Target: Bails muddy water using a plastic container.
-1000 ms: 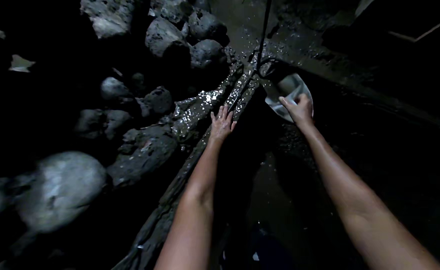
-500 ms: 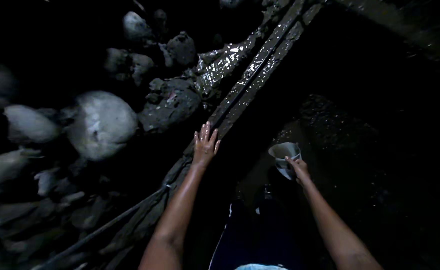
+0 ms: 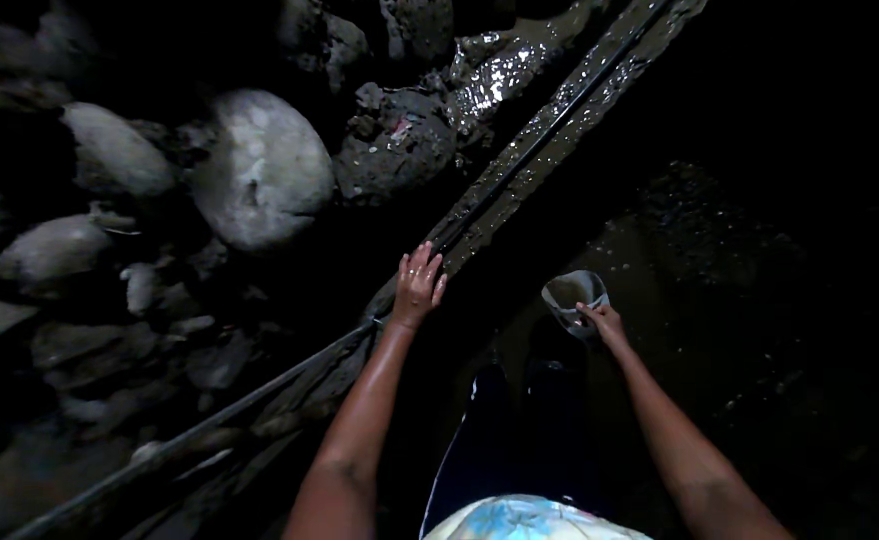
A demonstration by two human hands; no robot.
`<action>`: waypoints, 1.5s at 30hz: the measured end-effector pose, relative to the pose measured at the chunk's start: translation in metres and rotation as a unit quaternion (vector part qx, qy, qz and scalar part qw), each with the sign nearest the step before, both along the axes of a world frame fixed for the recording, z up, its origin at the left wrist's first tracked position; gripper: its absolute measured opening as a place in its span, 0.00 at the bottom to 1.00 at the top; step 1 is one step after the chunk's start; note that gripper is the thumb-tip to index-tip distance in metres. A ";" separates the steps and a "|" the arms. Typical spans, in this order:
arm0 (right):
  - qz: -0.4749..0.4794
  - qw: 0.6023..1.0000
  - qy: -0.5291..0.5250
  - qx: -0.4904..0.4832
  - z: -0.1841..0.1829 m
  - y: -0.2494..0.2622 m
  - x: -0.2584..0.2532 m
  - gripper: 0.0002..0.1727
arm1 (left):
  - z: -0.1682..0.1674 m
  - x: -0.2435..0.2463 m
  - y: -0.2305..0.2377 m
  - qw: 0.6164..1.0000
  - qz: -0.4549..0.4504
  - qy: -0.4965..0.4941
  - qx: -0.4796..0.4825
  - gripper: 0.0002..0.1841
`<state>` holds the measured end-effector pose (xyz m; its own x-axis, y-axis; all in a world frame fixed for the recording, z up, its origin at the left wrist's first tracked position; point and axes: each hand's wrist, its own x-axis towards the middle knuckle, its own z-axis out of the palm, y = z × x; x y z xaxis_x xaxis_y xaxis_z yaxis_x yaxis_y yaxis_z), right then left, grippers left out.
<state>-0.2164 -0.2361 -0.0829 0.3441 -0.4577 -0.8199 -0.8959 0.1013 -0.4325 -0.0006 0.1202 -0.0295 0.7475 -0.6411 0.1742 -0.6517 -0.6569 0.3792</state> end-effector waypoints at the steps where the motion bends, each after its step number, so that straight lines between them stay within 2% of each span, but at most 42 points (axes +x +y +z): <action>1: -0.003 1.000 0.000 -0.002 0.000 0.002 -0.001 0.28 | 0.003 0.005 -0.008 1.000 -0.004 0.003 -0.007 0.26; 5: -0.011 1.000 0.008 -0.001 0.008 0.011 -0.007 0.28 | 0.007 0.028 -0.033 0.999 0.000 0.037 -0.007 0.31; 8: -0.058 0.998 0.015 -0.007 0.011 0.006 -0.029 0.27 | 0.005 0.043 -0.036 0.998 0.009 0.059 0.016 0.27; 12: -0.150 0.988 0.018 -0.029 0.003 -0.006 -0.086 0.28 | 0.011 0.048 -0.028 0.994 0.015 0.104 0.039 0.25; 15: -0.244 0.969 0.011 -0.042 -0.011 -0.010 -0.144 0.30 | 0.015 0.052 -0.031 0.991 0.012 0.120 0.057 0.28; 18: -0.278 0.957 0.060 -0.062 -0.015 -0.003 -0.199 0.30 | 0.025 0.057 -0.060 0.996 -0.015 0.087 0.017 0.34; 20: -0.245 0.960 0.118 -0.064 -0.004 0.007 -0.234 0.35 | 0.027 0.066 -0.089 0.994 -0.059 0.090 0.020 0.33; 24: -0.184 0.953 0.239 -0.007 0.017 0.044 -0.299 0.46 | 0.024 0.089 -0.150 0.986 -0.132 0.078 0.067 0.34; 26: -0.182 0.942 0.282 0.017 0.014 0.073 -0.337 0.49 | 0.020 0.096 -0.176 0.987 -0.133 0.060 0.070 0.38; 29: -0.240 0.920 0.308 0.044 0.017 0.119 -0.374 0.49 | 0.014 0.099 -0.198 0.987 -0.117 0.034 0.108 0.44; 34: -0.367 0.883 0.285 0.069 0.018 0.166 -0.387 0.47 | 0.014 0.099 -0.199 0.979 -0.119 -0.006 0.166 0.43; 37: -0.432 0.861 0.256 0.076 -0.009 0.175 -0.384 0.46 | 0.022 0.104 -0.197 0.973 -0.146 -0.040 0.173 0.44; 42: -0.496 0.842 0.196 0.084 -0.069 0.169 -0.364 0.33 | 0.009 0.114 -0.191 0.977 -0.179 -0.038 0.108 0.45; 45: -0.468 0.869 0.159 0.018 -0.102 0.160 -0.344 0.40 | 0.015 0.109 -0.195 0.977 -0.190 -0.027 0.098 0.44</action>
